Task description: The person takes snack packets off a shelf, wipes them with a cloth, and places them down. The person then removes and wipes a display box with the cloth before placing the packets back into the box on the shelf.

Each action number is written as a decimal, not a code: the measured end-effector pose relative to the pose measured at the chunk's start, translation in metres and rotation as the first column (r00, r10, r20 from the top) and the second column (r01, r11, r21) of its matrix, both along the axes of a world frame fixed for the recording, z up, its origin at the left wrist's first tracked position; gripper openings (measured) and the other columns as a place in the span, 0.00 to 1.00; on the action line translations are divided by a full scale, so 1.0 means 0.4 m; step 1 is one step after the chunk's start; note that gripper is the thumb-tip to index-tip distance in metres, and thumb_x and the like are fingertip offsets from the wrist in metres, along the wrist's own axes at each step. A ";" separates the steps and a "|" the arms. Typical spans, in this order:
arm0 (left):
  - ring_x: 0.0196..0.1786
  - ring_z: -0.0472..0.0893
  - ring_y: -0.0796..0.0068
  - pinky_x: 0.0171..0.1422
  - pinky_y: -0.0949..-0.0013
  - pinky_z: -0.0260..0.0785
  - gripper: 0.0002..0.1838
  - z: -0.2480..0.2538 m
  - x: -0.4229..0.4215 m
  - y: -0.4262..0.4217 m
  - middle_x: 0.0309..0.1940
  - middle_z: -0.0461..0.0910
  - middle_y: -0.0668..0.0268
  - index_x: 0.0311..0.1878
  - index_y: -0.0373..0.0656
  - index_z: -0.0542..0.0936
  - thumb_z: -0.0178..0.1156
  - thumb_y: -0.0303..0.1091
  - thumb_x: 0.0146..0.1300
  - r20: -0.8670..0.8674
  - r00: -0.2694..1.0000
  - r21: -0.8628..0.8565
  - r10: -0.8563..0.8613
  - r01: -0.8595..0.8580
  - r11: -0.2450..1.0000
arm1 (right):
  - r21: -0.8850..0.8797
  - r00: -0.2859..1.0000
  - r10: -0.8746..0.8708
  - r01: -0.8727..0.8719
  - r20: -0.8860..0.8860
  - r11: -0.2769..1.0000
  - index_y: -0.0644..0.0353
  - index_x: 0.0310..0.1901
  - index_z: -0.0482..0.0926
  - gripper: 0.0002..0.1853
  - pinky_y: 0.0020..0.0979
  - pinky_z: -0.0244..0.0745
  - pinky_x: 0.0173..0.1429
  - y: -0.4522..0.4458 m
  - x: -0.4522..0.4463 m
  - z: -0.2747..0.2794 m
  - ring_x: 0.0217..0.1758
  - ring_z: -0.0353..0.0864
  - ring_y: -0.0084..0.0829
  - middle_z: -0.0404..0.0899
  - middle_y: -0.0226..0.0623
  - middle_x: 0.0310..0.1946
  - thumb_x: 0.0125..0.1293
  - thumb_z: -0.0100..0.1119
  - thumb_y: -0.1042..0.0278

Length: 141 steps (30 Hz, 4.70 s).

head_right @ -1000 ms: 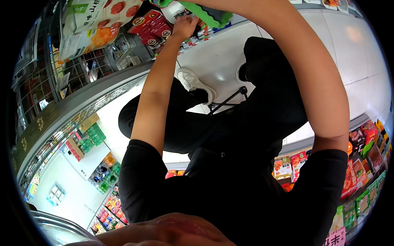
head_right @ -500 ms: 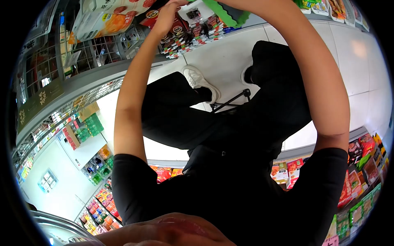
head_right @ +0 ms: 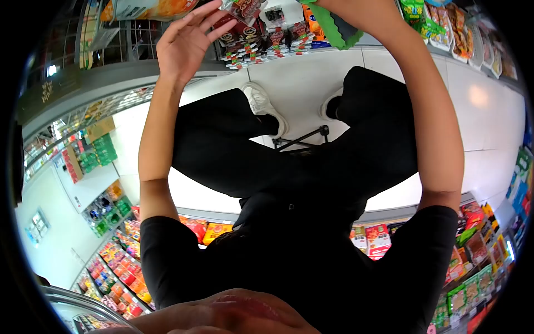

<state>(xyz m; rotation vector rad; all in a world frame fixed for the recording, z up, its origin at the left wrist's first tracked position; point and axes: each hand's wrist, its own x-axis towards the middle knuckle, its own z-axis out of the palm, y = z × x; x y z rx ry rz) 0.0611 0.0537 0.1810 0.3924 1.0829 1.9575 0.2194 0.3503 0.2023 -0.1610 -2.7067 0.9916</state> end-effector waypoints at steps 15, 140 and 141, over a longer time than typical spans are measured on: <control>0.66 0.80 0.55 0.79 0.43 0.65 0.28 0.026 0.055 -0.003 0.64 0.81 0.52 0.65 0.28 0.78 0.55 0.47 0.77 0.441 0.879 0.237 -0.184 0.084 0.968 | -0.545 0.939 0.068 0.136 0.337 0.827 0.60 0.59 0.83 0.24 0.28 0.76 0.57 -0.035 -0.022 0.015 0.51 0.83 0.23 0.86 0.31 0.47 0.70 0.71 0.53; 0.64 0.81 0.72 0.71 0.66 0.74 0.34 -0.098 0.168 0.039 0.71 0.73 0.55 0.80 0.34 0.61 0.60 0.26 0.73 0.175 0.952 -0.105 -0.250 0.271 0.957 | -0.122 0.914 0.381 -0.366 0.143 0.923 0.68 0.63 0.77 0.30 0.31 0.73 0.66 -0.063 -0.013 -0.021 0.58 0.80 0.34 0.80 0.42 0.56 0.54 0.60 0.79; 0.65 0.81 0.71 0.71 0.66 0.74 0.34 -0.104 0.164 0.042 0.72 0.73 0.55 0.80 0.34 0.61 0.60 0.25 0.73 0.178 0.952 -0.098 -0.250 0.270 0.958 | -0.152 0.912 0.387 -0.367 0.138 0.918 0.68 0.63 0.77 0.30 0.31 0.73 0.66 -0.056 -0.013 -0.024 0.57 0.80 0.34 0.80 0.42 0.56 0.54 0.60 0.79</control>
